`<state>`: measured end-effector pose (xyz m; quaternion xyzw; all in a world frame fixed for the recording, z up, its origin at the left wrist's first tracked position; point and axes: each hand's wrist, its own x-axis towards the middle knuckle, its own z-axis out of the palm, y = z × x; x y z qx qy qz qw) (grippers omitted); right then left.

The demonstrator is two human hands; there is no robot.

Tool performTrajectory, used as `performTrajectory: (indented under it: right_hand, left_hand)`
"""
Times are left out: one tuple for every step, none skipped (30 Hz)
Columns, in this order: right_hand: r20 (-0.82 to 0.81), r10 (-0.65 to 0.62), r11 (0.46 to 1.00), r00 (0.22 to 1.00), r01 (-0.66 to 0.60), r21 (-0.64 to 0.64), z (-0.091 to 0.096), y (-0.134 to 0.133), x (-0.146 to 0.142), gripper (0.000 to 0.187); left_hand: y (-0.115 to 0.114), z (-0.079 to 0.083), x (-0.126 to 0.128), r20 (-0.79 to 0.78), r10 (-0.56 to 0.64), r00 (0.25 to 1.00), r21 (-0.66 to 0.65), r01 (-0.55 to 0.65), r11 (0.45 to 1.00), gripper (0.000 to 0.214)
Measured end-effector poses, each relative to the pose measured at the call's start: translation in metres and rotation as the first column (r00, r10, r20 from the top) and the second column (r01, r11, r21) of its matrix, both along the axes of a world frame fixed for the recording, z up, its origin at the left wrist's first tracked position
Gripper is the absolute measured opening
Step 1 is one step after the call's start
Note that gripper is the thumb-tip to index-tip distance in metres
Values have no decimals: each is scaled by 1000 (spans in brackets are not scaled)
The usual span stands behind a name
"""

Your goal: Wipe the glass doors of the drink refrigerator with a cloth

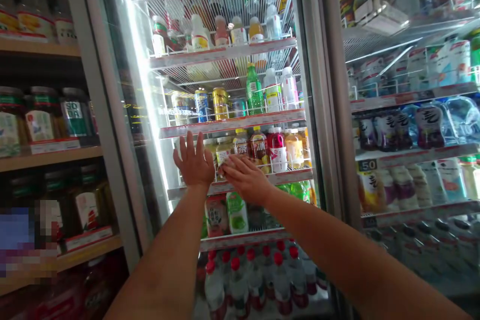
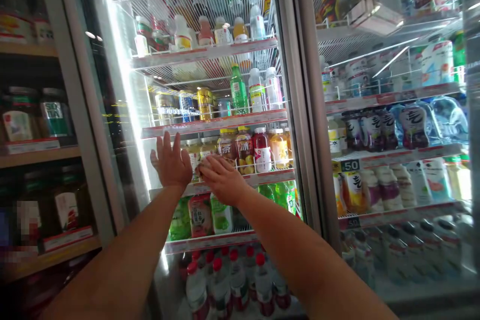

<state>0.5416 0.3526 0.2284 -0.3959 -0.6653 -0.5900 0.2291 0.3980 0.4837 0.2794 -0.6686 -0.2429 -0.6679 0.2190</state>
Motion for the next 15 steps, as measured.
performTrajectory:
  right_hand:
    - [46, 7, 999, 999, -6, -33, 0, -1, 2, 44]
    - [67, 11, 998, 998, -7, -58, 3, -3, 5, 45]
    - [65, 9, 997, 998, -4, -71, 9, -8, 11, 46]
    - [42, -2, 998, 999, 5, -67, 16, -14, 19, 48]
    - [-2, -20, 999, 1000, 20, -42, 25, -21, 27, 50]
    - [-65, -41, 999, 997, 42, 5, 35, -28, 36, 51]
    - [-137, -59, 995, 989, 69, 67, 44, -36, 45, 52]
    - [-213, -68, 986, 975, 97, 132, 53, -42, 52, 52]
    - [-282, -68, 975, 957, 124, 185, 60, -46, 58, 52]
    - [-341, -59, 965, 938, 141, 222, 65, -49, 62, 52]
    - [-389, -47, 958, 920, 151, 242, 68, -50, 63, 52]
    - [-429, -36, 955, 902, 157, 250, 69, -48, 61, 52]
    - [-462, -26, 955, 886, 160, 252, 67, -45, 56, 51]
    - [-484, -19, 956, 875, 157, 247, 63, -40, 49, 50]
    - [-490, -16, 961, 872, 149, 233, 57, -34, 41, 48]
  left_hand:
    - [0, 0, 0, -2, 0, 1000, -5, 0, 1000, 56]
    - [-1, 0, 0, -3, 0, 1000, -9, 0, 1000, 56]
    - [-2, 0, 0, -2, -2, 1000, -11, 2, 1000, 57]
    - [-2, 0, 0, -2, -8, 1000, -14, 8, 1000, 57]
    - [-3, 0, 0, -2, -17, 1000, -17, 17, 1000, 57]
    - [-3, 1, -1, -1, -28, 1000, -20, 28, 999, 57]
    - [-4, 1, -1, -2, -37, 999, -24, 37, 999, 57]
    - [-4, 0, -1, -6, -43, 999, -29, 43, 999, 57]
    - [-4, 0, -1, -12, -43, 999, -34, 43, 999, 58]
    - [-4, 0, -1, -17, -39, 999, -37, 38, 999, 58]
    - [-4, 0, -1, -17, -33, 999, -38, 33, 999, 59]
    - [-4, 0, -1, -17, -28, 999, -35, 28, 999, 59]
    - [-4, 0, -2, -18, -24, 1000, -31, 24, 999, 58]
    - [-4, 0, -2, -18, -22, 1000, -27, 22, 999, 58]
    - [-4, 0, -1, -18, -23, 1000, -24, 22, 999, 58]
